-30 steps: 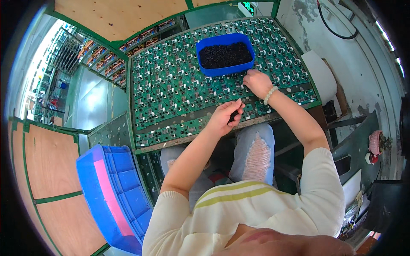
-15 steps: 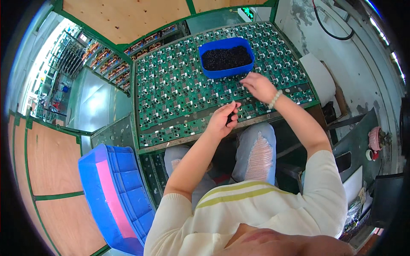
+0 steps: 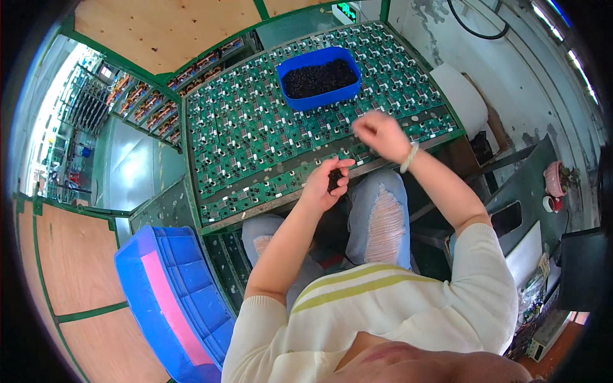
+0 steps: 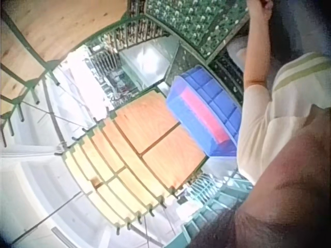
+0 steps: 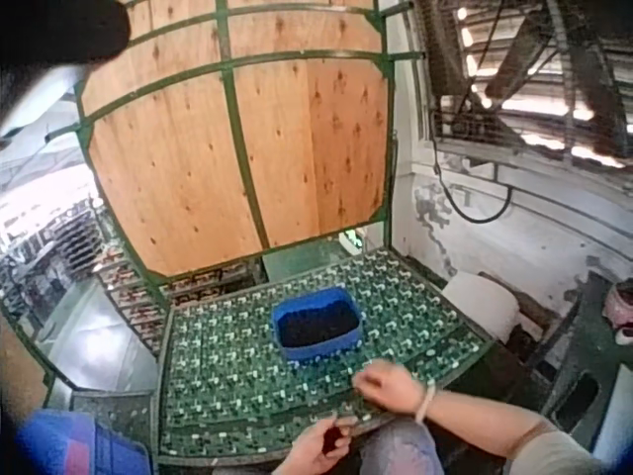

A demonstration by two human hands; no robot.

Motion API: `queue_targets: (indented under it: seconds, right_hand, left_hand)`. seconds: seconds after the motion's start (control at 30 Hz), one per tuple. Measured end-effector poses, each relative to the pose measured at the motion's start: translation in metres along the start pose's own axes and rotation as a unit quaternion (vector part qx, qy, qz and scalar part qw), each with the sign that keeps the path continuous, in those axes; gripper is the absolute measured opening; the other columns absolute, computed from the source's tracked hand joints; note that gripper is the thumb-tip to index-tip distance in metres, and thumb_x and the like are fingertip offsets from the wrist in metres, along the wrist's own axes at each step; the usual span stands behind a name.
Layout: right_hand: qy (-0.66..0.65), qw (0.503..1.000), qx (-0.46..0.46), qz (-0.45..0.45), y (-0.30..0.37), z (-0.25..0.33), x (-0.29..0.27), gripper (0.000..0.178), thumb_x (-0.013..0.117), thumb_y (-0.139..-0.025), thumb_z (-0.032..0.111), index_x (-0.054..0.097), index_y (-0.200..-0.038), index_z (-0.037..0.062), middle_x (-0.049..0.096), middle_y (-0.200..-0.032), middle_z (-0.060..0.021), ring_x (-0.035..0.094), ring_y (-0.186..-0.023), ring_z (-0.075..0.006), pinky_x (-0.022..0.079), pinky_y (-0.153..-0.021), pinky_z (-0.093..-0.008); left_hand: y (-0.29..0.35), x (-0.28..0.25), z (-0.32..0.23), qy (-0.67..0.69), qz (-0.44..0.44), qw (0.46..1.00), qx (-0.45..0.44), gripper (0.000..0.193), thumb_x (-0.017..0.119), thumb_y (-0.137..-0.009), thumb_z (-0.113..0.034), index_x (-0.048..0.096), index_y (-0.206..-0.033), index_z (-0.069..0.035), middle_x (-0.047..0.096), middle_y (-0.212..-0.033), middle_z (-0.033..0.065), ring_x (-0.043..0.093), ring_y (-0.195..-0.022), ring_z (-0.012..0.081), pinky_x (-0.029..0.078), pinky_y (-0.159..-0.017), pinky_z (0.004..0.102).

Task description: Placing small electronic components into slots on a tray of green circuit boards.

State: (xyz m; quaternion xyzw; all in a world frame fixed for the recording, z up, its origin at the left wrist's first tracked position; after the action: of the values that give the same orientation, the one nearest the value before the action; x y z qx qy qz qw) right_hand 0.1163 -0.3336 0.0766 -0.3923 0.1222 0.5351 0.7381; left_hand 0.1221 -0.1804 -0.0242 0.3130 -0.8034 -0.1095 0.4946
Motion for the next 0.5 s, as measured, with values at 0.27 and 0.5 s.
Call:
queue_targets:
  seconds: [0.27,0.5]
  right_hand:
    - [0.193,0.971,-0.045,0.131,-0.024,-0.066,0.018,0.009,0.061,-0.074,0.009,0.063,-0.082,0.0062,0.061,-0.082,-0.0113,0.058,-0.088,-0.0294,0.046,-0.081,-0.0393]
    - [0.247,0.946,-0.074,0.194,-0.033,-0.066,0.033,0.007,0.061,-0.073,0.006,0.066,-0.077,0.0054,0.062,-0.083,-0.012,0.058,-0.089,-0.0296,0.047,-0.08,-0.0391]
  left_hand:
    - [0.019,-0.007,0.014,-0.012,0.034,0.999,0.001,0.022,0.05,-0.085,-0.01,0.058,-0.102,0.002,0.052,-0.081,0.0048,0.044,-0.059,0.0109,0.029,-0.039,0.0189]
    - [0.027,-0.015,0.009,-0.036,-0.008,0.999,0.034,0.018,0.054,-0.091,-0.019,0.058,-0.093,-0.002,0.052,-0.075,0.0023,0.042,-0.055,0.0091,0.028,-0.039,0.0183]
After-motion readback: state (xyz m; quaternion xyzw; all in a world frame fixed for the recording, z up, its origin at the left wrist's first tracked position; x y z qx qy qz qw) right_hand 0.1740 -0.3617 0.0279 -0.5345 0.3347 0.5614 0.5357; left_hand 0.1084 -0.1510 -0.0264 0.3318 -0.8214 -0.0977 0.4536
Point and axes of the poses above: each hand's wrist, its own y-axis away from the middle knuckle, its own x-axis out of the palm, z = x × y, the point moved 8 cm from there along -y, towards the middle knuckle
